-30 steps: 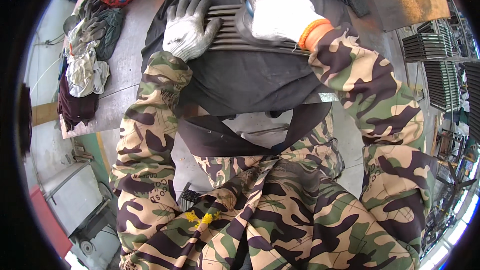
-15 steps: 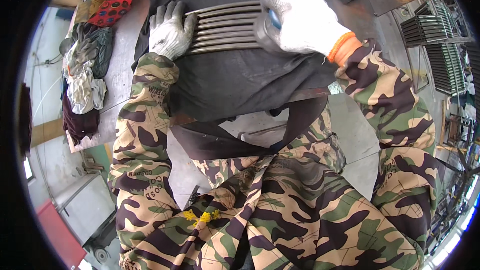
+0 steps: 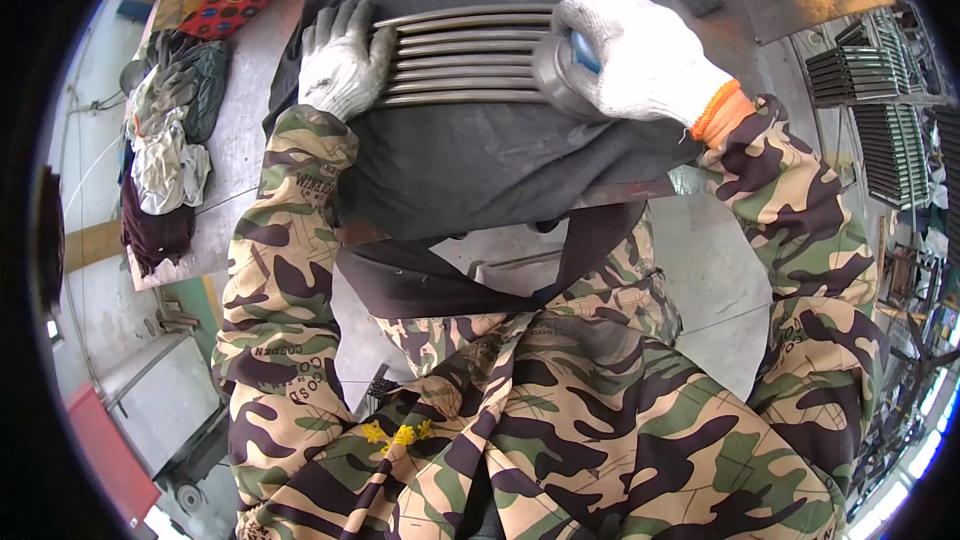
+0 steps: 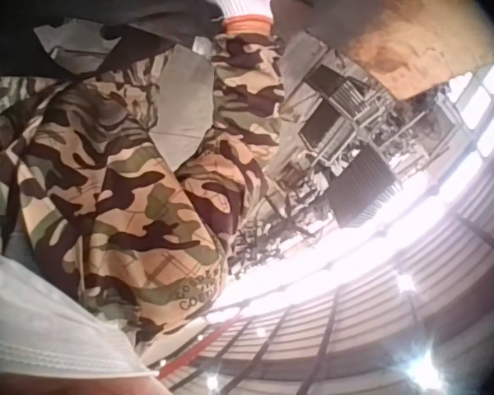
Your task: Polishing a set of curved metal rods using a hand-held orbital sander on a workbench.
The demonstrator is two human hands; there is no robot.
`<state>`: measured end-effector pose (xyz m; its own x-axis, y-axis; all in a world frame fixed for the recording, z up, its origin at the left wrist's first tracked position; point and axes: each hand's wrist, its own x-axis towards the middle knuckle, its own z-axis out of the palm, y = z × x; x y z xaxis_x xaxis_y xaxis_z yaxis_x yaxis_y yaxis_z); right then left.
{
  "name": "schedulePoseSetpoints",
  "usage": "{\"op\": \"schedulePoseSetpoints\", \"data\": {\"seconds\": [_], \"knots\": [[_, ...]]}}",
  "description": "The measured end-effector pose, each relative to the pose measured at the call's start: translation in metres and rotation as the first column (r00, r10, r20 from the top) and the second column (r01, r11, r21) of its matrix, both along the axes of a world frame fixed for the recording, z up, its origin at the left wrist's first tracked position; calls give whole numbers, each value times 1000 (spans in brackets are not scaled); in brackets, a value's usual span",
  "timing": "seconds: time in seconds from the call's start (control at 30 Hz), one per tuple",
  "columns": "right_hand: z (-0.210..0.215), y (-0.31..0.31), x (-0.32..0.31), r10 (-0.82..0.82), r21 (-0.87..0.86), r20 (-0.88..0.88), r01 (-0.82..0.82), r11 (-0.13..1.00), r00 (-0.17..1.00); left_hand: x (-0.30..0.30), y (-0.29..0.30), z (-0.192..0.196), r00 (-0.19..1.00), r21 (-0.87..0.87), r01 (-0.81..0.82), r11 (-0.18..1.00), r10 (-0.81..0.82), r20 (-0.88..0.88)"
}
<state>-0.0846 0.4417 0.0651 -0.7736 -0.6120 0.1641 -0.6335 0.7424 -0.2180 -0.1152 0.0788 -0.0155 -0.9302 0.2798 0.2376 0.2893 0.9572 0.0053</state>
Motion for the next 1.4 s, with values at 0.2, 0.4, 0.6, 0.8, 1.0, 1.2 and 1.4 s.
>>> {"op": "schedulePoseSetpoints", "data": {"seconds": [0.2, 0.4, 0.6, 0.8, 1.0, 1.2, 1.4], "knots": [[-4, -15, -14, 7, -19, -8, -7, 1000, 1000, -5, -5, -3, 999, -20, 8, 1000, -8, 37], [-4, -6, -2, 67, -53, -40, -69, 996, 997, 5, -12, -5, 1000, -15, -4, 1000, 4, 30], [0, -9, 11, 86, -59, -34, -88, 994, 996, 12, -17, -3, 997, -8, -29, 1000, 29, 67], [1, -28, -20, -21, 55, 36, 19, 998, 999, 18, -19, -13, 982, 17, 79, 997, -75, -171], [3, -35, -11, -16, 54, -11, 17, 998, 1000, 30, -27, -1, 941, 109, 284, 952, -255, -223], [0, -57, -31, -71, 3, -13, 71, 997, 997, 26, -31, 13, 992, 72, 125, 990, -124, -23], [-4, -79, -28, -27, -24, -24, 26, 999, 999, 39, -18, 9, 993, 131, 103, 986, -109, 37]]}}
